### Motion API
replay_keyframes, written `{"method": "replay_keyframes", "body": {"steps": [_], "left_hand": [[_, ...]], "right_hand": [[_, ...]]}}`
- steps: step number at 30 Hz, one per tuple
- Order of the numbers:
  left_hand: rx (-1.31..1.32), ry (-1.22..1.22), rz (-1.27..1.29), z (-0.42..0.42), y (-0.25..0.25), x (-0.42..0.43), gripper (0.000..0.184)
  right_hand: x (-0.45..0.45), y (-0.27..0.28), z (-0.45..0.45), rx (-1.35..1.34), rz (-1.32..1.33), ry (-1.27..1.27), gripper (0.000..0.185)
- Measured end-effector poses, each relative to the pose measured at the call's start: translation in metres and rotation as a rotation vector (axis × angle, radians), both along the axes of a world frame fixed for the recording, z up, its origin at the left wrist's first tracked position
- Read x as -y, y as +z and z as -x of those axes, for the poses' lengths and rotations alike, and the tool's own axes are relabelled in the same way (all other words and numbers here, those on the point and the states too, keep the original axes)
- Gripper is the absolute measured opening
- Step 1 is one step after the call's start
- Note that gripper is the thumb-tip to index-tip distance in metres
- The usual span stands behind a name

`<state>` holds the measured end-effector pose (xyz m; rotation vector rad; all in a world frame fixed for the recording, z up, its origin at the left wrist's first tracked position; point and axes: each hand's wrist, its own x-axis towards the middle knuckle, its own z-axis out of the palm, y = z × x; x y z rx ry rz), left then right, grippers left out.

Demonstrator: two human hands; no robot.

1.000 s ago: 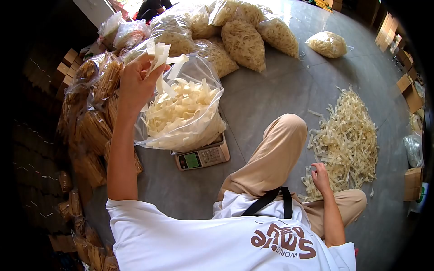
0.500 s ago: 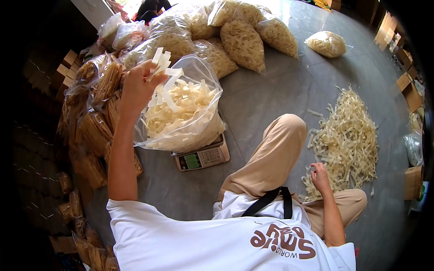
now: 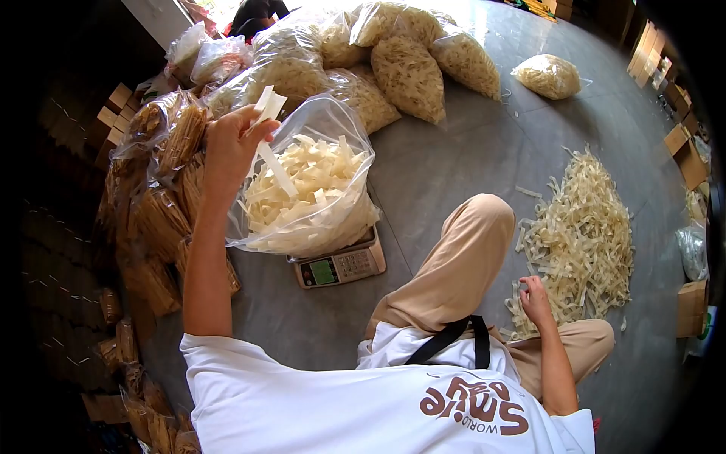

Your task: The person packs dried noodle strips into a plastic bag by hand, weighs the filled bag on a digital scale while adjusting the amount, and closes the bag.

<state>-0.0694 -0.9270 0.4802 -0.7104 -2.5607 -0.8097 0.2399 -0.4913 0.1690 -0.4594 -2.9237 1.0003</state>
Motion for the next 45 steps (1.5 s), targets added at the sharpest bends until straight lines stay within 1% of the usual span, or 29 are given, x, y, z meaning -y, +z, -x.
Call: {"method": "replay_keyframes", "body": {"steps": [8, 10, 14, 16, 20, 22, 23, 25, 27, 29, 31, 32, 33, 34, 35, 37, 38, 39, 40, 41, 42, 43, 45], "left_hand": [[-0.014, 0.017, -0.128, -0.023, 0.014, -0.020, 0.021], [-0.020, -0.009, -0.192, -0.027, 0.016, -0.024, 0.018], [-0.007, -0.018, -0.244, -0.039, 0.022, -0.031, 0.015], [-0.040, -0.054, -0.298, -0.044, 0.024, -0.035, 0.014], [-0.074, -0.084, -0.311, -0.061, 0.032, -0.047, 0.013], [-0.006, -0.183, -0.467, -0.074, 0.036, -0.059, 0.013], [-0.013, -0.188, -0.466, -0.080, 0.034, -0.065, 0.013], [0.074, -0.359, -0.667, -0.091, 0.026, -0.083, 0.011], [0.265, -0.513, -0.766, -0.107, 0.017, -0.110, 0.009], [0.433, -0.730, -0.816, -0.121, 0.002, -0.145, 0.009], [0.548, -0.872, -0.808, -0.140, -0.006, -0.186, 0.011], [0.454, -0.945, -0.819, -0.143, -0.031, -0.221, 0.010], [0.639, -0.945, -0.825, -0.162, -0.022, -0.241, 0.014], [0.591, -0.990, -0.841, -0.176, -0.028, -0.268, 0.015], [0.545, -1.037, -0.857, -0.186, -0.034, -0.298, 0.016], [0.788, -1.178, -0.592, -0.200, -0.048, -0.351, 0.038], [0.786, -1.187, -0.594, -0.211, -0.063, -0.370, 0.038], [0.711, -1.144, -0.520, -0.227, -0.084, -0.384, 0.056], [0.634, -1.101, -0.447, -0.235, -0.098, -0.391, 0.074], [0.629, -1.111, -0.447, -0.234, -0.105, -0.389, 0.074], [0.644, -1.189, -0.329, -0.232, -0.113, -0.386, 0.085], [0.658, -1.264, -0.204, -0.227, -0.119, -0.379, 0.096], [0.582, -1.293, -0.217, -0.207, -0.128, -0.358, 0.083]], "right_hand": [[0.000, -0.001, 0.000, -0.013, 0.018, 0.014, 0.027], [-0.001, -0.002, -0.001, -0.017, 0.035, 0.016, 0.027], [0.000, -0.002, -0.001, -0.031, 0.039, 0.019, 0.026], [-0.001, -0.003, -0.001, -0.035, 0.045, 0.016, 0.025], [-0.001, -0.003, -0.001, -0.048, 0.020, 0.024, 0.025], [-0.001, -0.002, 0.000, -0.053, 0.018, 0.017, 0.025], [-0.001, -0.003, 0.000, -0.024, -0.005, 0.021, 0.025], [-0.001, -0.004, -0.001, -0.002, -0.031, 0.021, 0.026], [-0.001, -0.005, -0.001, -0.002, -0.018, 0.020, 0.026], [-0.001, -0.005, -0.002, -0.016, -0.040, 0.019, 0.025], [-0.005, -0.014, -0.009, -0.026, -0.065, 0.014, 0.025], [-0.013, -0.030, -0.016, -0.009, -0.039, 0.019, 0.025], [-0.019, -0.039, -0.019, 0.009, -0.014, 0.024, 0.026], [0.001, 0.004, -0.011, 0.203, -0.056, 0.004, 0.033], [-0.004, -0.010, -0.016, 0.199, -0.061, -0.002, 0.033], [-0.016, -0.049, -0.030, -0.030, -0.204, 0.124, 0.041], [-0.007, -0.020, -0.026, 0.216, -0.062, 0.075, 0.046], [-0.009, -0.024, -0.030, 0.214, -0.069, 0.067, 0.046], [-0.010, -0.034, -0.035, 0.163, -0.057, 0.058, 0.040], [-0.013, -0.040, -0.038, 0.111, -0.043, 0.049, 0.035], [-0.012, -0.033, -0.037, 0.215, -0.042, 0.031, 0.033], [-0.013, -0.034, -0.037, 0.209, -0.038, 0.023, 0.033], [-0.011, -0.037, -0.040, -0.001, -0.160, 0.092, 0.030]]}}
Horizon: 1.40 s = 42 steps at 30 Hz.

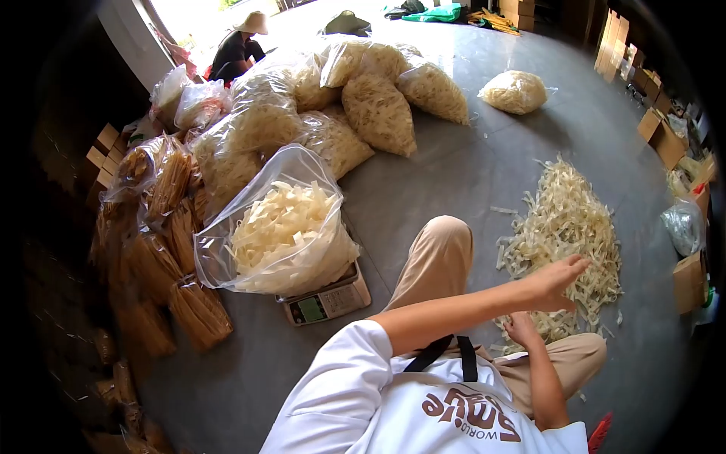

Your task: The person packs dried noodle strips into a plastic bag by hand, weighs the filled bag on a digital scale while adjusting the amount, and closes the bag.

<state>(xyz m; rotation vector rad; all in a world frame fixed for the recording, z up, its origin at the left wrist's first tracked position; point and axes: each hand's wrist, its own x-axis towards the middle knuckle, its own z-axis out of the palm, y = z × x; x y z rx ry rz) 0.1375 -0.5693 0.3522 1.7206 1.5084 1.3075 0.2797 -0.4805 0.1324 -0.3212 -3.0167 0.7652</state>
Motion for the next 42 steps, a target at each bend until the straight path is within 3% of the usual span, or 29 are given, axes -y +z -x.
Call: {"method": "replay_keyframes", "body": {"steps": [1, 3, 4, 7, 10, 12, 13, 14, 16, 19, 21, 22, 23, 24, 25, 26, 28, 29, 30, 35, 42], "left_hand": [[-0.029, 0.029, 0.042, 0.013, 0.003, 0.017, 0.074], [-0.114, 0.142, 0.058, 0.040, 0.009, 0.059, 0.056], [-0.169, 0.226, 0.033, 0.054, 0.011, 0.081, 0.047], [-0.358, 0.522, 0.001, 0.095, 0.024, 0.147, 0.036], [-0.658, 0.975, 0.023, 0.134, 0.058, 0.230, 0.040], [-0.841, 1.331, 0.099, 0.161, 0.083, 0.300, 0.038], [-0.961, 1.510, 0.176, 0.177, 0.089, 0.340, 0.041], [-0.998, 1.602, 0.232, 0.181, 0.101, 0.372, 0.045], [-0.817, 1.733, 0.549, 0.200, 0.105, 0.430, 0.046], [-0.726, 1.590, 0.822, 0.224, 0.085, 0.487, 0.036], [-0.042, 1.404, 0.701, 0.231, 0.075, 0.494, 0.019], [-0.043, 1.406, 0.705, 0.233, 0.066, 0.495, 0.019], [-0.026, 1.418, 0.549, 0.235, 0.057, 0.493, 0.016], [-0.012, 1.423, 0.392, 0.236, 0.052, 0.489, 0.018], [-0.007, 1.432, 0.395, 0.234, 0.051, 0.481, 0.020], [-0.013, 1.435, 0.398, 0.233, 0.050, 0.474, 0.020], [0.121, 1.368, 0.278, 0.235, 0.049, 0.462, 0.019], [0.144, 1.373, 0.243, 0.236, 0.051, 0.458, 0.021], [0.148, 1.361, 0.248, 0.238, 0.055, 0.451, 0.021], [0.240, 1.271, 0.103, 0.238, 0.089, 0.371, 0.022], [0.304, 1.031, -0.164, 0.257, 0.132, 0.268, 0.024]], "right_hand": [[0.004, 0.008, 0.001, -0.003, 0.005, -0.006, 0.030], [0.012, 0.036, 0.008, 0.321, 0.125, -0.143, 0.031], [0.012, 0.034, 0.009, 0.315, 0.128, -0.147, 0.031], [0.013, 0.037, 0.013, 0.144, 0.051, -0.097, 0.025], [0.016, 0.065, 0.037, -0.069, 0.203, -0.236, 0.022], [0.023, 0.086, 0.055, -0.380, 0.424, -0.481, 0.019], [0.030, 0.103, 0.068, -0.384, 0.425, -0.480, 0.019], [0.040, 0.126, 0.083, -0.478, 0.488, -0.447, 0.019], [0.069, 0.176, 0.116, -0.598, 0.553, -0.317, 0.019], [0.122, 0.224, 0.185, -0.603, 0.677, 0.022, 0.024], [0.157, 0.226, 0.240, -0.475, 0.862, 0.202, 0.038], [0.175, 0.224, 0.264, -0.438, 0.774, 0.220, 0.045], [0.192, 0.226, 0.285, -0.404, 0.688, 0.238, 0.052], [0.207, 0.229, 0.301, -0.154, 0.718, 0.197, 0.068], [0.223, 0.205, 0.325, -0.130, 0.599, 0.086, 0.051], [0.224, 0.202, 0.330, -0.132, 0.605, 0.089, 0.051], [0.224, 0.195, 0.335, 0.071, 0.960, 0.077, 0.027], [0.219, 0.186, 0.335, -0.046, 0.896, 0.014, 0.020], [0.207, 0.176, 0.332, -0.164, 0.824, -0.054, 0.018], [0.109, 0.148, 0.324, -0.156, 0.970, -0.272, 0.018], [0.005, 0.214, 0.303, -0.599, 1.113, -0.413, 0.017]]}}
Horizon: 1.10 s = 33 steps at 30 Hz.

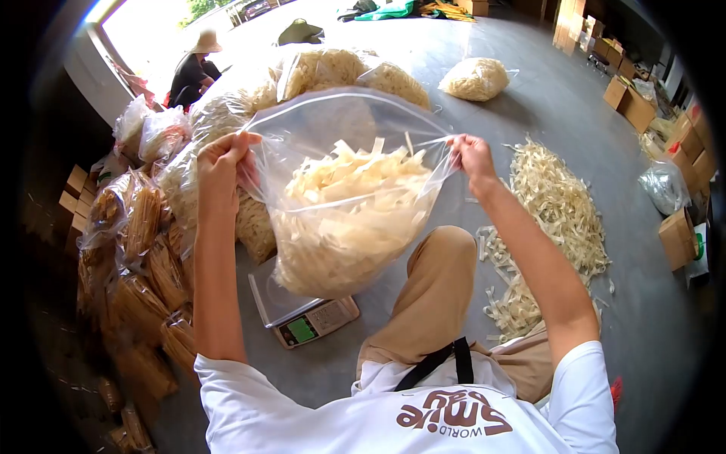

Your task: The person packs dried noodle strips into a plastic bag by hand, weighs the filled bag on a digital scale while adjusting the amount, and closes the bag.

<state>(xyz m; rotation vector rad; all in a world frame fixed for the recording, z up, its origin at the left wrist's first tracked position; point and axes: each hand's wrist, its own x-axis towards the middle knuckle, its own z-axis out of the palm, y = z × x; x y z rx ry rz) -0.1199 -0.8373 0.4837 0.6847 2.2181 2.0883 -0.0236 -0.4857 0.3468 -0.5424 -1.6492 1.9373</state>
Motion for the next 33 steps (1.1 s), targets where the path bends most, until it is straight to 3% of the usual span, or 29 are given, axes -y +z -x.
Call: {"method": "replay_keyframes", "body": {"steps": [4, 10, 17, 26, 28, 32, 33], "left_hand": [[0.000, -0.057, -0.021, 0.002, -0.008, -0.043, 0.020], [0.131, -0.136, 0.106, 0.015, -0.063, -0.092, 0.016], [0.362, -0.214, 0.407, 0.016, -0.190, -0.111, 0.017], [0.205, -0.346, 0.470, 0.015, -0.175, -0.130, 0.021], [0.261, -0.291, 0.449, 0.016, -0.180, -0.141, 0.022], [0.347, -0.361, 0.354, 0.001, -0.175, -0.168, 0.017], [0.338, -0.373, 0.352, -0.004, -0.173, -0.177, 0.017]], "right_hand": [[-0.044, 0.044, -0.020, -0.020, -0.120, -0.117, 0.018], [-0.089, 0.041, -0.064, 0.089, -0.221, -0.126, 0.015], [-0.102, -0.081, -0.091, 0.317, -0.134, -0.228, 0.017], [-0.106, -0.091, -0.103, 0.296, -0.119, -0.276, 0.020], [-0.100, -0.097, -0.112, 0.415, -0.140, -0.295, 0.023], [-0.080, -0.113, -0.128, 0.326, -0.076, -0.100, 0.027], [-0.063, -0.104, -0.132, 0.382, -0.046, -0.124, 0.037]]}}
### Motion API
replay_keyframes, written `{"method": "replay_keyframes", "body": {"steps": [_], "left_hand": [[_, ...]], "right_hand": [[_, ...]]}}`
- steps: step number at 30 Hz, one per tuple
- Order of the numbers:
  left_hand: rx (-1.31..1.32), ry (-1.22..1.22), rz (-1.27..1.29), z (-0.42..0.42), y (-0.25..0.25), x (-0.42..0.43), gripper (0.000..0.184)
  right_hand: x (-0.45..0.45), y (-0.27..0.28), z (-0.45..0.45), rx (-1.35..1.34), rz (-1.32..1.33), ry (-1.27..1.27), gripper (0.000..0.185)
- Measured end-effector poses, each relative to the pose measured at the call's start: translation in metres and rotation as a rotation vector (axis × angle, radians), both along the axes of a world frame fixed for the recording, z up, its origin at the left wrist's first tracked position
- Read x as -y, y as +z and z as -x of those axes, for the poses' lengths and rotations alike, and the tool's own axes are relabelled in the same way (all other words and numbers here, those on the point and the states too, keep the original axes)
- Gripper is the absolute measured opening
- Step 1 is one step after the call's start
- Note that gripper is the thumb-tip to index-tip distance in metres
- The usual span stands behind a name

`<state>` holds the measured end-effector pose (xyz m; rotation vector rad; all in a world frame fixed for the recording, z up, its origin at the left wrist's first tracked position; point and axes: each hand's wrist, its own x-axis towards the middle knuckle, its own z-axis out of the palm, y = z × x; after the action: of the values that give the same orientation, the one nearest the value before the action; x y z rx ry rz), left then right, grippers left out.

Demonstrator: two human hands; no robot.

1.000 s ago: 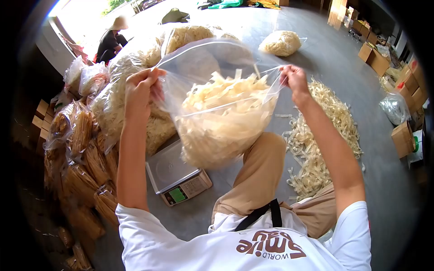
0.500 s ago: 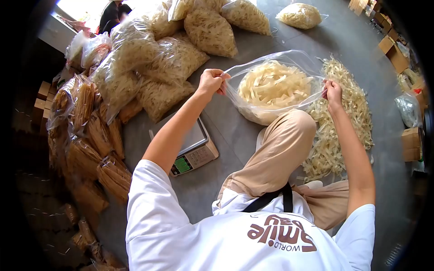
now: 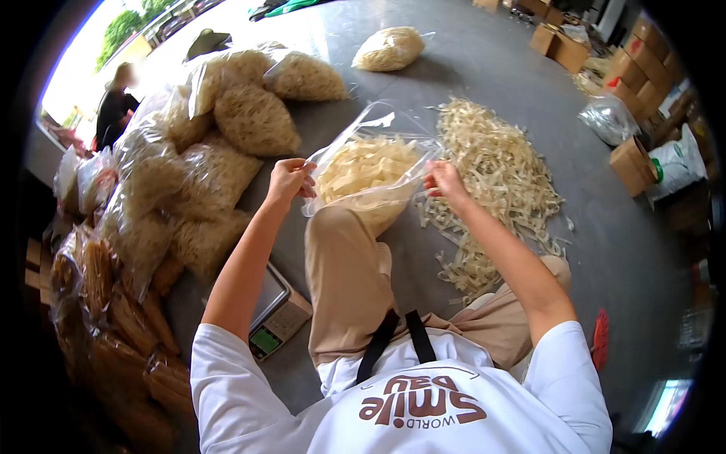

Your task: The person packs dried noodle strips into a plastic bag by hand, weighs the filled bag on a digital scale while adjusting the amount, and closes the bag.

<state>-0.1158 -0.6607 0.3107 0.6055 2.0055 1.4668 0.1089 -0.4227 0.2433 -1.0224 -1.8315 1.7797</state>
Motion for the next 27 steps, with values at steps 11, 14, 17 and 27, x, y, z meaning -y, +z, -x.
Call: {"method": "replay_keyframes", "body": {"steps": [11, 14, 17, 27], "left_hand": [[0.045, -0.087, -0.062, -0.069, 0.009, -0.075, 0.015], [0.071, -0.141, -0.082, -0.101, 0.021, -0.081, 0.014], [0.032, -0.116, -0.124, -0.113, 0.018, -0.086, 0.015], [0.122, -0.039, -0.322, -0.158, 0.024, -0.014, 0.014]], "right_hand": [[0.122, 0.002, -0.054, -0.115, 0.451, 0.107, 0.086], [0.109, -0.003, -0.051, -0.225, 0.704, -0.103, 0.086], [0.082, -0.018, -0.051, -0.183, 0.621, -0.135, 0.068], [0.081, 0.049, -0.106, -0.338, 0.187, -0.090, 0.015]]}}
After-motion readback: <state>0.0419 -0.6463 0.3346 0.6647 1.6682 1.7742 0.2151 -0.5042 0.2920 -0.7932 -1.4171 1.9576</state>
